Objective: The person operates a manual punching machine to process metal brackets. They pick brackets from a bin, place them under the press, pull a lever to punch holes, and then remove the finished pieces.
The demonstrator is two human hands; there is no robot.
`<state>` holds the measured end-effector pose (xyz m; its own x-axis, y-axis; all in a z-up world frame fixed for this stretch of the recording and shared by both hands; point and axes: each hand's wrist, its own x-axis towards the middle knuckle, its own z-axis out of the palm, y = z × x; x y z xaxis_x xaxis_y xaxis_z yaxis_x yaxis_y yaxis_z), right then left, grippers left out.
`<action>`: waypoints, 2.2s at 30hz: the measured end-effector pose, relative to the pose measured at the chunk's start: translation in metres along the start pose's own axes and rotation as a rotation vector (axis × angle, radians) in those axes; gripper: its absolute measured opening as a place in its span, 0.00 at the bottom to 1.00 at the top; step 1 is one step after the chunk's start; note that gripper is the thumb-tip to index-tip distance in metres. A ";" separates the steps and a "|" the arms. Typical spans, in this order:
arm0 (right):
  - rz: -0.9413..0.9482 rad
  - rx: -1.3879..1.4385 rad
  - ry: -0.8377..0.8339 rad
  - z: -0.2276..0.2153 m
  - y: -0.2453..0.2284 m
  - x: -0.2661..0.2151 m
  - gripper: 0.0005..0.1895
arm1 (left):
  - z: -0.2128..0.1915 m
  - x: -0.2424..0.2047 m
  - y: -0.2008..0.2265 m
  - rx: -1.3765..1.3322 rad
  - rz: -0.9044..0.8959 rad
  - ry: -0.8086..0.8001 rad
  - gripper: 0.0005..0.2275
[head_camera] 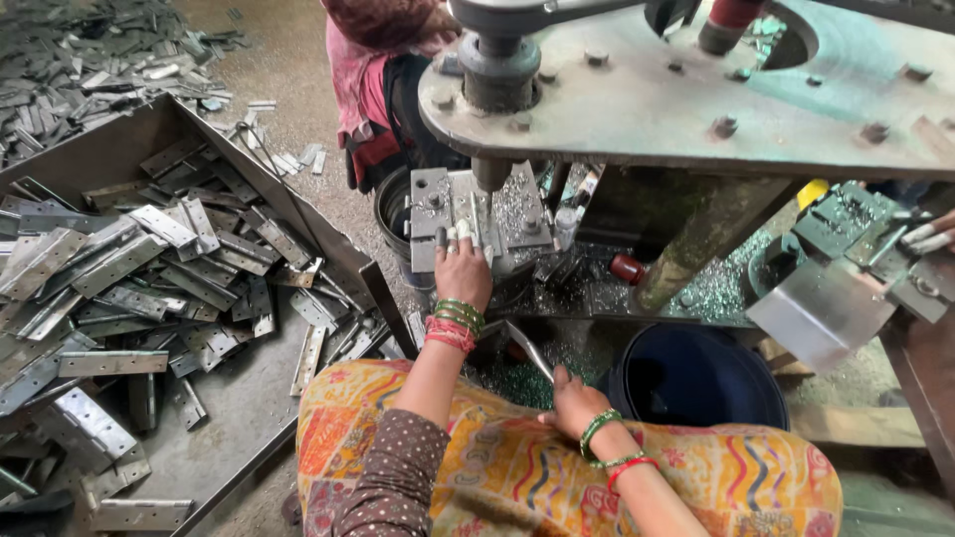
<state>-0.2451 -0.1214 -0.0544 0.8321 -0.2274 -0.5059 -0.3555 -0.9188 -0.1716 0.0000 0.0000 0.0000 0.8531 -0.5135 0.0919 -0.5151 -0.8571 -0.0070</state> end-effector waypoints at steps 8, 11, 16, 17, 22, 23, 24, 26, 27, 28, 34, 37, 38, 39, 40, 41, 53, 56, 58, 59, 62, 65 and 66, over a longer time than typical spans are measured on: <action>0.058 -0.103 0.231 -0.068 -0.040 -0.016 0.38 | -0.015 0.025 0.004 -0.096 -0.034 0.005 0.12; 0.071 -0.088 -0.004 -0.026 -0.028 -0.010 0.57 | -0.013 0.031 0.002 -0.097 -0.029 0.044 0.12; 0.090 -0.030 -0.018 0.009 -0.016 -0.018 0.59 | -0.005 -0.007 0.000 -0.103 0.013 0.171 0.11; 0.072 -0.034 0.007 -0.001 -0.015 -0.015 0.58 | -0.008 -0.007 -0.001 -0.086 0.023 0.147 0.11; 0.049 -0.109 0.203 -0.057 -0.032 -0.020 0.45 | -0.009 0.007 -0.005 -0.078 0.022 0.205 0.11; 0.032 -0.116 0.250 -0.065 -0.034 -0.019 0.43 | -0.008 0.018 -0.006 -0.063 0.016 0.249 0.11; 0.016 -0.123 0.297 -0.068 -0.034 -0.019 0.42 | -0.006 0.025 -0.006 -0.048 0.010 0.292 0.11; 0.041 -0.132 0.241 -0.059 -0.033 -0.015 0.45 | -0.003 0.031 -0.010 -0.136 -0.022 0.196 0.11; 0.051 -0.136 0.214 -0.050 -0.031 -0.009 0.46 | -0.002 0.033 -0.013 -0.178 -0.039 0.148 0.11; 0.047 -0.142 0.130 -0.036 -0.028 -0.008 0.53 | -0.001 0.036 -0.014 -0.149 -0.034 0.177 0.11; 0.092 -0.051 0.066 0.034 -0.008 -0.009 0.58 | 0.025 0.028 -0.013 -0.162 0.028 0.229 0.09; -0.043 0.076 0.368 0.021 0.002 -0.008 0.44 | 0.014 0.035 -0.025 -0.193 0.044 0.202 0.07; -0.122 0.131 0.548 0.016 -0.001 -0.011 0.39 | 0.008 0.029 -0.027 -0.287 -0.004 0.196 0.07; -0.092 0.103 0.573 0.008 -0.004 -0.017 0.34 | 0.002 0.011 -0.036 -0.135 0.148 0.116 0.06; -0.141 0.039 0.703 -0.002 -0.006 -0.023 0.26 | -0.005 -0.006 -0.047 -0.362 0.151 0.394 0.08; -0.126 0.017 0.844 -0.005 -0.009 -0.028 0.21 | -0.007 -0.025 -0.063 -0.386 0.180 0.572 0.10; -0.428 0.128 1.043 0.025 0.045 0.024 0.05 | 0.174 -0.202 -0.394 0.320 -1.000 0.441 0.13; -0.483 0.183 1.057 0.035 0.063 0.041 0.04 | 0.182 -0.224 -0.427 0.118 -1.199 0.278 0.12; -0.488 0.204 1.067 0.040 0.069 0.046 0.03 | 0.180 -0.234 -0.430 -0.004 -1.192 0.245 0.19; -0.475 0.210 1.058 0.042 0.072 0.047 0.03 | 0.177 -0.235 -0.428 -0.009 -1.208 0.240 0.19; -0.437 0.206 1.017 0.047 0.079 0.045 0.04 | 0.159 -0.244 -0.412 -0.077 -1.236 0.224 0.22; -0.438 0.187 1.012 0.037 0.065 0.035 0.04 | 0.125 -0.272 -0.378 -0.194 -1.201 0.235 0.28; -0.430 0.184 1.007 0.031 0.056 0.028 0.04 | 0.115 -0.283 -0.365 -0.195 -1.182 0.244 0.30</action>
<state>-0.2549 -0.1692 -0.1050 0.8370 -0.1367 0.5298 0.0573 -0.9411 -0.3333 -0.0435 0.4533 -0.1383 0.7776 0.6162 0.1250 0.5451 -0.7598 0.3544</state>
